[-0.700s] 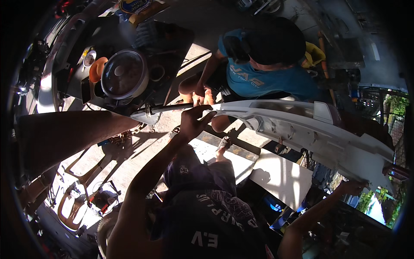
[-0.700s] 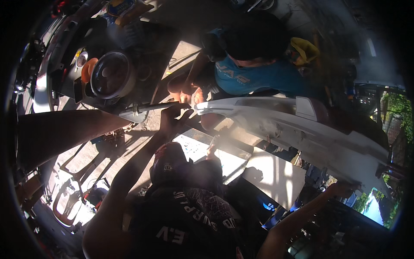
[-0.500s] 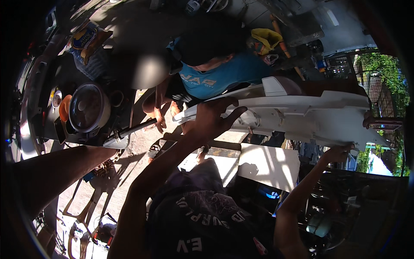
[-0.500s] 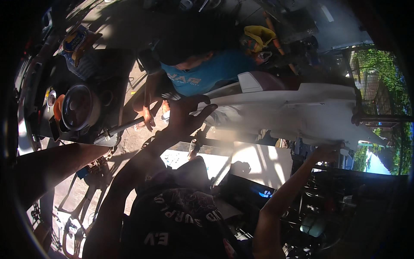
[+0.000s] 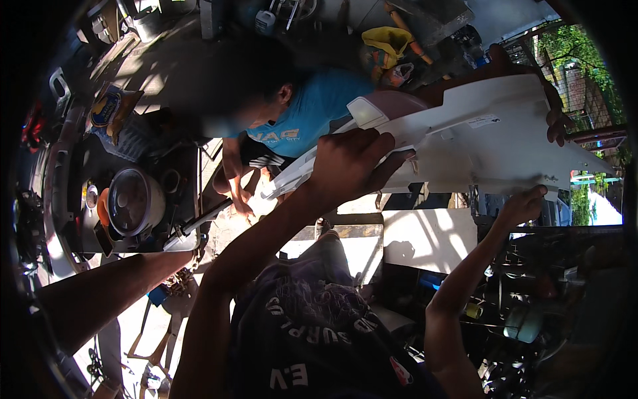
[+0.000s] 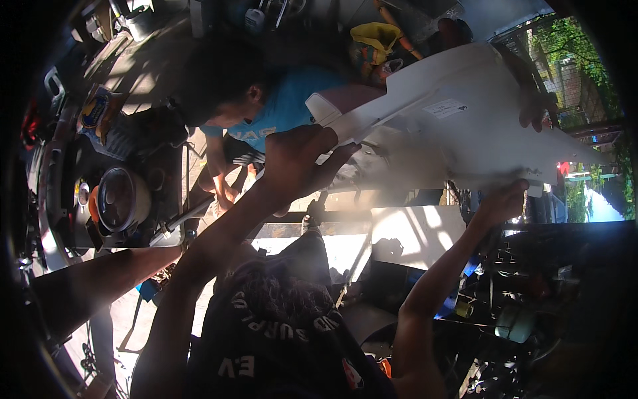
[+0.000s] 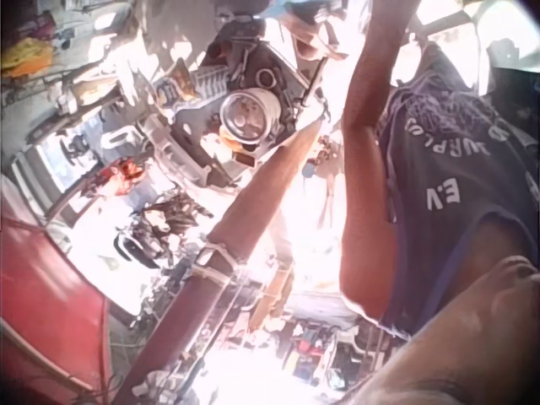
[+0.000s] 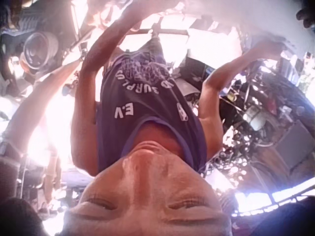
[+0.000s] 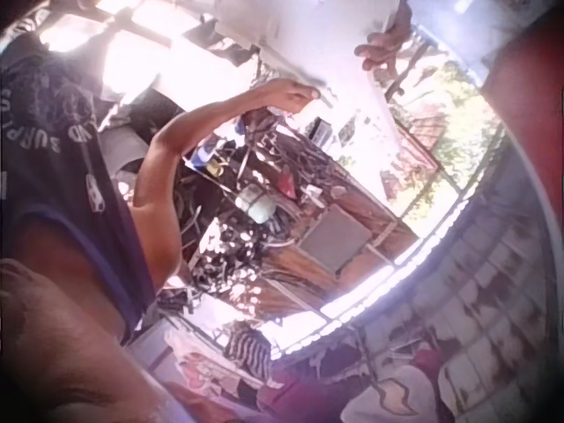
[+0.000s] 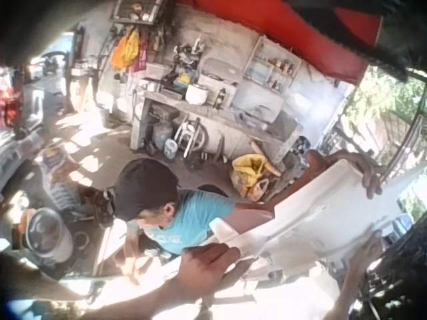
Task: The person aligns a metal bracket to the underside of a white appliance door and secures it with screws using a screwdriver. A coworker holds the door steady during the process.
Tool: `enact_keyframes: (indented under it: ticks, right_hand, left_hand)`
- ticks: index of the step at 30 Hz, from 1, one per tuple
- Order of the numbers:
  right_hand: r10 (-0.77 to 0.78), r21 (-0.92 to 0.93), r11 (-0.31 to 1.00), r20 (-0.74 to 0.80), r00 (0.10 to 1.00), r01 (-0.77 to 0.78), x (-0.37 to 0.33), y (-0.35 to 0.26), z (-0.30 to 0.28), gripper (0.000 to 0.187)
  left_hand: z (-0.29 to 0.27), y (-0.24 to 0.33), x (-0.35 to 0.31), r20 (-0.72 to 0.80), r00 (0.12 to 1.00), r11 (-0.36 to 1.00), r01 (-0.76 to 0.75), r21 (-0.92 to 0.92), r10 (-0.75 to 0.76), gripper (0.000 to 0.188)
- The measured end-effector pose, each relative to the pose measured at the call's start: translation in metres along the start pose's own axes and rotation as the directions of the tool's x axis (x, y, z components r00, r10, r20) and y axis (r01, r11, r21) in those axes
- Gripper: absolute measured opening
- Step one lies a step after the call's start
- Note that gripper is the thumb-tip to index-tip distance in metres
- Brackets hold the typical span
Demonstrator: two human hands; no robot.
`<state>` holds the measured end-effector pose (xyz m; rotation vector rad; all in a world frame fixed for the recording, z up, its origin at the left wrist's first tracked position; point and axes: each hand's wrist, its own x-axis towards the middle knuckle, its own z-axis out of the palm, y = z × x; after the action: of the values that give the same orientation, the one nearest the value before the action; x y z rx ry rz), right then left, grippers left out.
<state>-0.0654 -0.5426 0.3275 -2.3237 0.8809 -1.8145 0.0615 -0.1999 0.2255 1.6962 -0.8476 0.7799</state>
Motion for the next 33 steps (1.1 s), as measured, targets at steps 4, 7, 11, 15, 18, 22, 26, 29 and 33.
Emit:
enact_keyframes:
  ticks: [4,7,11,15,18,22,26,29,33]
  right_hand:
    - [-0.332,-0.271,0.908,-0.002,0.943,0.319,0.004,0.070,0.002,0.055]
    - [-0.150,-0.292,0.938,0.134,0.979,0.184,-0.015,0.082,0.001,0.028]
    - [-0.296,-0.416,0.843,0.170,0.940,0.341,-0.029,0.108,0.010,0.036]
    - [0.069,-0.268,0.963,0.303,0.951,0.015,-0.031,0.058,0.010,0.031]
    - [-0.105,-0.244,0.954,0.273,0.956,0.175,-0.029,0.080,0.020,0.028]
    - [-0.289,-0.186,0.927,0.194,0.938,0.324,-0.024,0.076,0.025,0.034]
    - [-0.342,0.021,0.940,0.063,0.937,0.342,-0.023,0.029,0.030,0.072]
    - [-0.325,0.049,0.946,0.125,0.937,0.322,-0.019,0.036,0.025,0.068]
    - [-0.073,0.025,0.997,0.318,0.945,0.069,-0.021,0.029,0.009,0.069]
  left_hand:
    - [0.003,-0.006,0.005,0.019,0.997,0.995,-0.082,0.051,0.081,0.022]
    - [0.004,-0.006,0.007,0.042,0.997,0.995,-0.070,0.064,0.068,0.021]
    - [0.003,-0.005,0.014,0.083,0.994,0.997,-0.072,0.040,0.068,0.022]
    - [0.009,-0.012,0.015,0.014,0.993,0.990,-0.120,0.067,0.120,0.025]
    - [0.005,-0.012,0.020,0.070,0.991,0.984,-0.124,0.126,0.115,0.026]
    - [0.006,-0.013,0.026,0.058,0.990,0.986,-0.132,0.107,0.126,0.026]
    - [0.003,-0.020,0.026,0.106,0.991,0.994,-0.090,0.054,0.084,0.028]
    - [0.002,-0.019,0.028,0.124,0.992,0.998,-0.012,-0.062,0.020,0.030]
    - [0.008,-0.021,0.027,0.112,0.994,0.992,0.013,-0.128,0.001,0.033]
